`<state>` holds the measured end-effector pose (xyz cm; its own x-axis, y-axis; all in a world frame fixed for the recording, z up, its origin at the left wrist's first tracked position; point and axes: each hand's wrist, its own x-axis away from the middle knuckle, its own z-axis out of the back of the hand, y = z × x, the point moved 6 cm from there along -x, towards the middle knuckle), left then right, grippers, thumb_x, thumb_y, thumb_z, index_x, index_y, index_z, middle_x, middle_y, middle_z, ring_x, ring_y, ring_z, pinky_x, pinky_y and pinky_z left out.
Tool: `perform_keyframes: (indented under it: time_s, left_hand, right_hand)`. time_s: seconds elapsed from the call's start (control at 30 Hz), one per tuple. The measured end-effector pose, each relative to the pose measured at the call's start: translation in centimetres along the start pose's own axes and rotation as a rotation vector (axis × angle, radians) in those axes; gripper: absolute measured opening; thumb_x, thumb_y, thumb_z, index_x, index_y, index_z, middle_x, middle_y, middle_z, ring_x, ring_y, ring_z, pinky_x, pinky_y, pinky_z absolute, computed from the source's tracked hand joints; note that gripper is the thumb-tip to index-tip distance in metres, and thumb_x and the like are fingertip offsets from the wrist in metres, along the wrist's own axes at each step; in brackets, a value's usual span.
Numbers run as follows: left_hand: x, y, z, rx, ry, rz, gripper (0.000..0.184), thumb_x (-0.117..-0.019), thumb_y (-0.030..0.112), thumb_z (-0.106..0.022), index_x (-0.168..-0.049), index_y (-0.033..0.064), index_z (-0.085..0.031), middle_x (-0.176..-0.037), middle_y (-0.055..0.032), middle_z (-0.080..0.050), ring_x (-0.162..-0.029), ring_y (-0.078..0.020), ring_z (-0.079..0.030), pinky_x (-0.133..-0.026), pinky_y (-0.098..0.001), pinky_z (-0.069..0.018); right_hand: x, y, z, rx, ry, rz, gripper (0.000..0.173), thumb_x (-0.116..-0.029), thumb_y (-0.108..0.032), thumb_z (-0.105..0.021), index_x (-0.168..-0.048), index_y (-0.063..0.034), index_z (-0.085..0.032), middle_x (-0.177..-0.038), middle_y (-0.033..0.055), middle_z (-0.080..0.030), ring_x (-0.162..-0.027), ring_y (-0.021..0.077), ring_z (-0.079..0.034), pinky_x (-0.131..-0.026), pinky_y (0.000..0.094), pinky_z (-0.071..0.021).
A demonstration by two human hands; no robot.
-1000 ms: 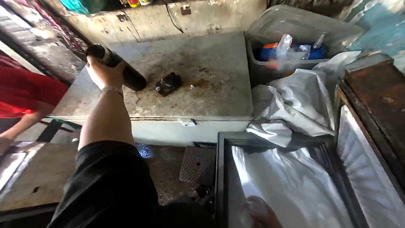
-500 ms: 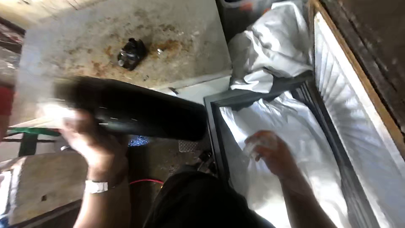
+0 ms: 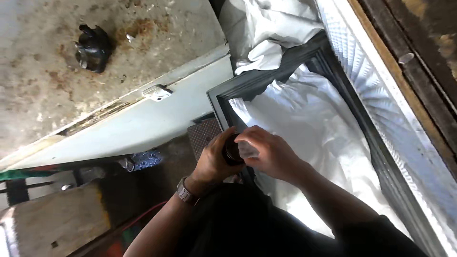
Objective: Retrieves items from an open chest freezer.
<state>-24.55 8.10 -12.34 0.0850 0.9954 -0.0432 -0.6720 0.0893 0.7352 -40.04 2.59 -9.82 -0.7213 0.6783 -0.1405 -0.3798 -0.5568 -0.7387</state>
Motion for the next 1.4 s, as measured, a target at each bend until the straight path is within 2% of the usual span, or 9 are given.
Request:
perform_keyframes:
  time_s: [0.2, 0.43, 0.53, 0.67, 0.9, 1.03, 1.1, 1.23, 1.4]
  left_hand:
    - [0.9, -0.7, -2.9, -0.120, -0.161, -0.054, 0.090, -0.0694, 0.041, -0.090, -0.144, 0.0054, -0.055, -0.139, -0.0117, -0.063, -0.128, -0.0228, -0.061, -0.107, -0.0436, -0.0515]
    - [1.1, -0.6, -2.5, -0.029, -0.115, -0.043, 0.082, -0.0659, 0.034, -0.092, -0.135, 0.0033, -0.061, -0.134, -0.0134, -0.064, -0.121, -0.0225, -0.065, -0.102, -0.0429, -0.0549]
    - [1.2, -0.8, -1.5, -0.022, -0.095, -0.025, 0.095, -0.0665, 0.039, -0.094, -0.145, 0.0068, -0.052, -0.142, -0.0097, -0.060, -0.128, -0.0187, -0.060, -0.108, -0.0402, -0.0514]
    - [2.1, 0.0, 0.4, 0.065, 0.079, -0.019, 0.093, -0.0672, 0.038, -0.093, -0.144, 0.0037, -0.052, -0.141, -0.0128, -0.057, -0.131, -0.0202, -0.056, -0.111, -0.0387, -0.0481]
    - [2.9, -0.8, -1.2, 0.123, 0.245, -0.069, 0.094, -0.0668, 0.037, -0.094, -0.142, 0.0000, -0.050, -0.138, -0.0178, -0.056, -0.130, -0.0247, -0.054, -0.111, -0.0393, -0.0473]
    - [3.8, -2.8, -3.4, 0.094, 0.209, -0.009, 0.095, -0.0661, 0.037, -0.095, -0.142, 0.0021, -0.049, -0.139, -0.0168, -0.055, -0.131, -0.0238, -0.054, -0.110, -0.0391, -0.0481]
    - [4.1, -3.0, -4.4, 0.078, 0.152, -0.048, 0.098, -0.0661, 0.038, -0.095, -0.143, 0.0021, -0.047, -0.142, -0.0181, -0.053, -0.133, -0.0252, -0.053, -0.111, -0.0404, -0.0476]
    - [4.1, -2.9, -5.7, 0.070, 0.077, -0.039, 0.098, -0.0657, 0.042, -0.095, -0.142, 0.0014, -0.048, -0.142, -0.0208, -0.054, -0.133, -0.0286, -0.054, -0.110, -0.0426, -0.0503]
    - [3.6, -2.9, -5.3, 0.049, 0.078, -0.088, 0.094, -0.0660, 0.043, -0.094, -0.138, -0.0022, -0.053, -0.136, -0.0220, -0.059, -0.129, -0.0279, -0.058, -0.109, -0.0385, -0.0507]
  right_hand:
    - [0.4, 0.4, -1.8, 0.210, -0.509, -0.329, 0.043, -0.0952, -0.033, -0.073, -0.130, -0.0091, -0.063, -0.138, 0.0175, -0.051, -0.098, 0.0304, -0.068, -0.079, 0.0464, -0.0596]
    - [0.5, -0.7, 0.6, -0.240, -0.166, -0.006, 0.041, -0.0892, -0.007, -0.075, -0.130, -0.0094, -0.068, -0.152, 0.0159, -0.048, -0.135, 0.0256, -0.053, -0.109, 0.0378, -0.0508]
    - [1.0, 4.9, -0.2, -0.482, 0.020, -0.181, 0.023, -0.0941, 0.003, -0.056, -0.114, -0.0008, -0.067, -0.123, 0.0095, -0.067, -0.111, 0.0136, -0.068, -0.092, 0.0320, -0.0607]
    - [5.9, 15.5, -8.1, -0.193, -0.306, -0.565, 0.032, -0.0945, 0.001, -0.059, -0.124, -0.0053, -0.069, -0.125, 0.0187, -0.067, -0.117, 0.0343, -0.064, -0.100, 0.0559, -0.0524]
    - [8.7, 20.3, -0.9, 0.461, -0.211, -0.906, 0.068, -0.0878, -0.014, -0.077, -0.146, 0.0043, -0.049, -0.154, 0.0415, -0.032, -0.146, 0.0635, -0.022, -0.102, 0.0903, -0.0202]
    - [7.8, 16.1, -8.6, 0.346, -0.374, -0.480, 0.031, -0.0890, -0.012, -0.075, -0.118, -0.0016, -0.071, -0.124, 0.0301, -0.063, -0.119, 0.0496, -0.059, -0.098, 0.0691, -0.0469]
    - [8.2, 15.3, -13.4, 0.214, -0.557, -0.377, 0.038, -0.0931, -0.012, -0.068, -0.131, -0.0109, -0.069, -0.137, 0.0210, -0.061, -0.131, 0.0402, -0.055, -0.108, 0.0595, -0.0453]
    - [8.4, 12.2, -16.6, 0.135, -0.615, -0.372, 0.049, -0.1037, -0.015, -0.050, -0.149, 0.0030, -0.048, -0.159, 0.0264, -0.041, -0.150, 0.0404, -0.034, -0.123, 0.0534, -0.0287]
    - [8.1, 13.1, -14.6, 0.117, -0.638, -0.447, 0.040, -0.0998, -0.010, -0.057, -0.138, 0.0022, -0.059, -0.147, 0.0302, -0.049, -0.131, 0.0502, -0.052, -0.103, 0.0655, -0.0472]
